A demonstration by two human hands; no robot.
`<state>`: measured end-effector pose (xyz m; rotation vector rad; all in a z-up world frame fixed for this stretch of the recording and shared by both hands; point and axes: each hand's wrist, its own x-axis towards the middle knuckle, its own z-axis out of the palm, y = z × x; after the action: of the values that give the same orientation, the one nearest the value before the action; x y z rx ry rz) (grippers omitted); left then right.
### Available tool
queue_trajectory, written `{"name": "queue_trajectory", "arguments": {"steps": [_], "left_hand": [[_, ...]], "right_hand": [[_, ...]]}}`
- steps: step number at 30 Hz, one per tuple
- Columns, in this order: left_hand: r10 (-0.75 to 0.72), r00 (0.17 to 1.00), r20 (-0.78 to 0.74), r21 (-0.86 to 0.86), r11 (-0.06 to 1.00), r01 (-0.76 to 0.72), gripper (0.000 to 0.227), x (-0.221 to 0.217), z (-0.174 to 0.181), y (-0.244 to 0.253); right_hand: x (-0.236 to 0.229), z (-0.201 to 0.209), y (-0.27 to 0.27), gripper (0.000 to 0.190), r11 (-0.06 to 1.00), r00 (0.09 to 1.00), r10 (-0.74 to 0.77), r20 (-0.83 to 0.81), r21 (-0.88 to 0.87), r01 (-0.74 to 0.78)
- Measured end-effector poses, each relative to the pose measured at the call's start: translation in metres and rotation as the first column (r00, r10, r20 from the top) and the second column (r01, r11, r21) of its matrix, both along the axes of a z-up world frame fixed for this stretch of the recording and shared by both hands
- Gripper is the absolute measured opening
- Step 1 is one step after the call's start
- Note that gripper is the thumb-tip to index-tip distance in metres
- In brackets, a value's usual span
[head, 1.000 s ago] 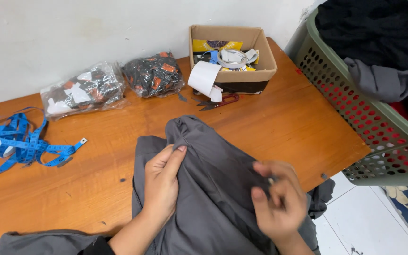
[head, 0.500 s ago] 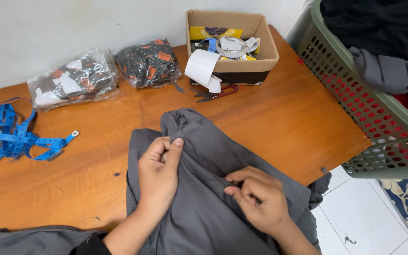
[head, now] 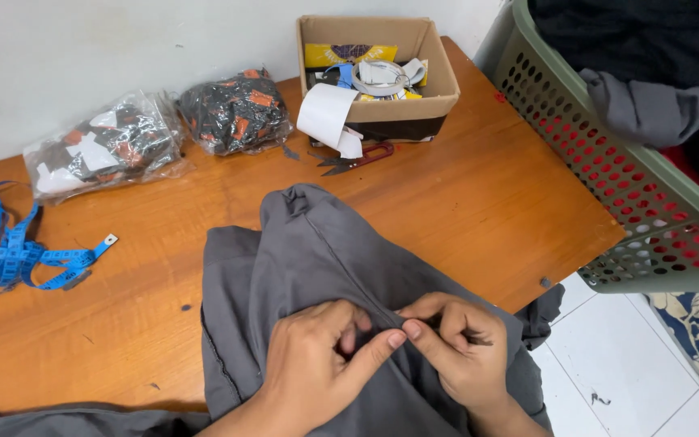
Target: The person is carefully removing stitches from a seam on a grey garment using their fingers and a small tool.
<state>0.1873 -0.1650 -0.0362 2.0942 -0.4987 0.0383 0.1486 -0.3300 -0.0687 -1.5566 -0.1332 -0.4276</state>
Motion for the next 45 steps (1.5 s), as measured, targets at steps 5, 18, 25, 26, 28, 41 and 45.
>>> {"name": "queue_trajectory", "arguments": {"steps": [5, 18, 25, 26, 28, 41, 45], "left_hand": [[-0.143, 0.963, 0.227, -0.085, 0.982, 0.166, 0.033, -0.004, 0.006, -0.005], [-0.358, 0.819, -0.448, -0.556, 0.829, 0.058, 0.013, 0.015, -0.03, 0.002], [-0.418, 0.713, -0.563, -0.632, 0.773, -0.046, 0.007, 0.022, -0.035, 0.007], [-0.447, 0.699, -0.559, -0.656, 0.754, -0.043, 0.007, 0.022, -0.034, 0.007], [-0.472, 0.689, -0.55, -0.674, 0.738, -0.033, 0.007, 0.021, -0.035, 0.008], [-0.357, 0.823, -0.443, -0.734, 0.671, -0.105, 0.009, 0.014, -0.029, 0.0], [-0.27, 0.865, -0.424, -0.664, 0.742, -0.094, 0.009, 0.01, -0.027, 0.0]], "right_hand": [[0.003, 0.0, 0.005, 0.042, 0.998, 0.997, 0.025, -0.068, 0.053, -0.021], [0.023, 0.005, 0.005, 0.035, 0.995, 0.987, 0.097, -0.126, 0.001, -0.097], [0.038, 0.003, 0.009, 0.034, 0.993, 0.987, 0.114, -0.11, 0.03, -0.111], [0.039, 0.005, 0.01, 0.035, 0.995, 0.991, 0.104, -0.086, 0.015, -0.103], [0.035, 0.016, 0.014, 0.037, 0.993, 0.999, 0.002, -0.048, -0.114, -0.007], [-0.018, 0.042, 0.018, 0.023, 0.24, 0.928, 0.221, 0.301, -0.939, 0.248], [-0.013, 0.039, 0.013, 0.029, 0.488, 0.936, 0.294, 0.195, -0.872, 0.028]]}}
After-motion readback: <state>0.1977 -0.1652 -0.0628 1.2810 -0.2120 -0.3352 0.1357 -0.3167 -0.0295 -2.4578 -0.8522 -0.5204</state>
